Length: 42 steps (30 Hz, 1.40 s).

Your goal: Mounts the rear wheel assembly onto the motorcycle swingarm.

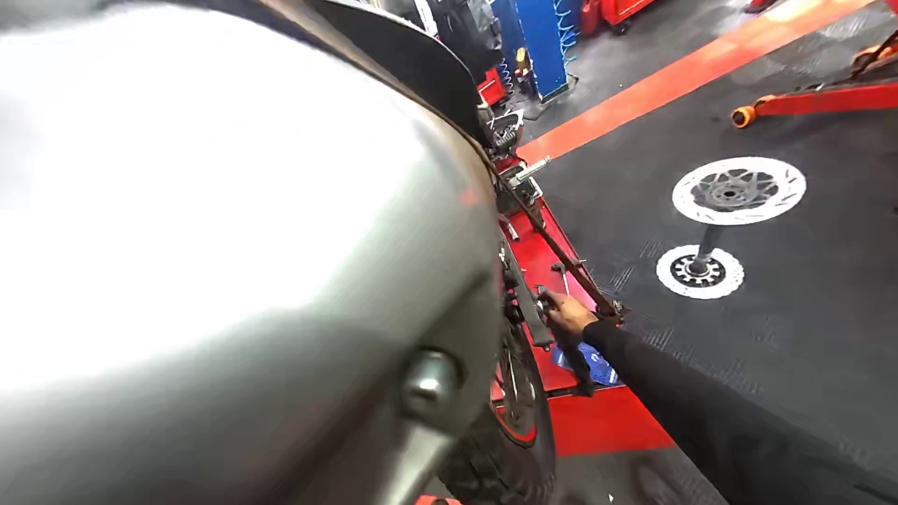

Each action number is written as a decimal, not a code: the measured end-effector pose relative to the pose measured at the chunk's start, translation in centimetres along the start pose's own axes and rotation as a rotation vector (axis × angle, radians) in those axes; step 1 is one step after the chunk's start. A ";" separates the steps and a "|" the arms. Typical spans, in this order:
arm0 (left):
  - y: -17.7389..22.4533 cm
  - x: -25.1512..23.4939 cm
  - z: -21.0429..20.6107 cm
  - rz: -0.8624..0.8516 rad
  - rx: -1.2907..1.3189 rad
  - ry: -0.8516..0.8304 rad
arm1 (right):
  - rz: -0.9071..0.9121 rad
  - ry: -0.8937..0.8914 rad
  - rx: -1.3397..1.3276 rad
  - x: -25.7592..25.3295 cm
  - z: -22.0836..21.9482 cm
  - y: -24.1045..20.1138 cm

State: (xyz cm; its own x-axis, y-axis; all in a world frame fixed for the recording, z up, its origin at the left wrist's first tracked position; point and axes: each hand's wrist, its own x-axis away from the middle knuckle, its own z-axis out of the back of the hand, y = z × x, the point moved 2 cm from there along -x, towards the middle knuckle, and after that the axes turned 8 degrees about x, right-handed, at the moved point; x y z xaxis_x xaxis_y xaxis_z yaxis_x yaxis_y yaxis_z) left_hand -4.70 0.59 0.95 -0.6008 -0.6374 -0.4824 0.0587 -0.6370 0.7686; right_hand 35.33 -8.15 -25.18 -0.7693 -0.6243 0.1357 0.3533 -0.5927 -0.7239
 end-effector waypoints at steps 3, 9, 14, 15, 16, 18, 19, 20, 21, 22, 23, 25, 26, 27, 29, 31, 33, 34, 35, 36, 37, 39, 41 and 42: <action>5.7 -7.4 -3.1 -0.032 -0.089 -0.121 | -0.059 0.053 -0.034 -1.1 -1.5 1.1; 4.5 -5.5 -6.3 0.036 -0.396 0.088 | -0.158 0.195 -0.159 0.5 -3.5 0.6; 4.7 -5.3 -6.2 0.050 -0.400 0.128 | -0.333 0.103 -0.177 9.5 -3.3 -2.7; 4.9 -5.6 -6.1 0.048 -0.406 0.128 | -0.356 0.028 -0.154 12.0 -1.9 -4.4; 5.1 -5.7 -6.1 0.048 -0.405 0.125 | -0.379 -0.044 -0.127 14.3 -0.1 -6.3; 5.3 -5.4 -6.0 0.059 -0.394 0.116 | -0.420 -0.130 -0.092 17.1 2.7 -9.2; 5.3 -5.0 -5.7 0.062 -0.394 0.109 | -0.441 -0.149 -0.094 17.8 2.9 -9.9; 5.3 -4.9 -5.7 0.062 -0.389 0.108 | -0.462 -0.152 -0.104 17.9 3.0 -10.1; 5.2 -5.1 -5.8 0.061 -0.381 0.110 | -0.483 -0.149 -0.137 17.4 3.2 -10.0; 5.2 -5.2 -5.8 0.064 -0.379 0.108 | -0.509 -0.137 -0.194 17.0 3.0 -9.9; 5.3 -5.5 -5.9 0.070 -0.378 0.104 | -0.544 -0.107 -0.262 16.7 2.7 -9.5; 5.7 -6.1 -5.9 0.091 -0.389 0.072 | -0.623 -0.030 -0.330 16.5 1.9 -8.8; 5.9 -6.8 -6.1 0.100 -0.398 0.051 | -0.649 0.018 -0.320 16.3 1.6 -8.3; 6.2 -7.8 -6.2 0.113 -0.409 0.031 | -0.651 0.072 -0.278 15.9 1.1 -7.5; 7.0 -10.4 -6.3 0.109 -0.415 -0.001 | -0.583 0.146 -0.173 14.6 -0.3 -5.5; 8.1 -13.2 -6.9 0.083 -0.380 -0.031 | -0.462 0.194 -0.069 12.7 -1.5 -3.1; 9.9 -15.6 -7.9 0.115 -0.238 -0.101 | -0.332 0.226 -0.020 10.4 -2.2 -1.2; 11.2 -16.5 -8.4 0.150 -0.171 -0.123 | -0.267 0.217 -0.009 9.6 -2.7 -0.5; 12.8 -17.3 -9.1 0.200 -0.148 -0.132 | -0.205 0.209 -0.003 8.8 -3.2 0.3; 14.9 -18.1 -10.0 0.278 -0.157 -0.135 | -0.160 0.228 -0.012 8.1 -3.8 1.0; 16.3 -18.7 -10.8 0.335 -0.173 -0.139 | -0.143 0.280 -0.036 7.7 -4.4 1.7; 18.2 -19.3 -11.7 0.413 -0.175 -0.138 | -0.157 0.393 -0.114 7.2 -5.1 2.4; 16.9 -19.6 -11.3 0.387 -0.164 -0.123 | -0.160 0.378 -0.105 6.7 -5.5 2.4; 16.1 -19.6 -11.1 0.377 -0.171 -0.117 | -0.154 0.344 -0.088 6.6 -5.5 2.5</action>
State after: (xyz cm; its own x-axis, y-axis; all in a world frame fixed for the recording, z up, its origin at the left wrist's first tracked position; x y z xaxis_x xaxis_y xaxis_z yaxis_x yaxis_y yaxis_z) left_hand 16.88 -2.03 18.11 -0.5975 -0.7925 -0.1227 0.4168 -0.4376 0.7967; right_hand 28.22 -10.88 -29.84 -0.9488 -0.3150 0.0234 0.1839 -0.6113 -0.7697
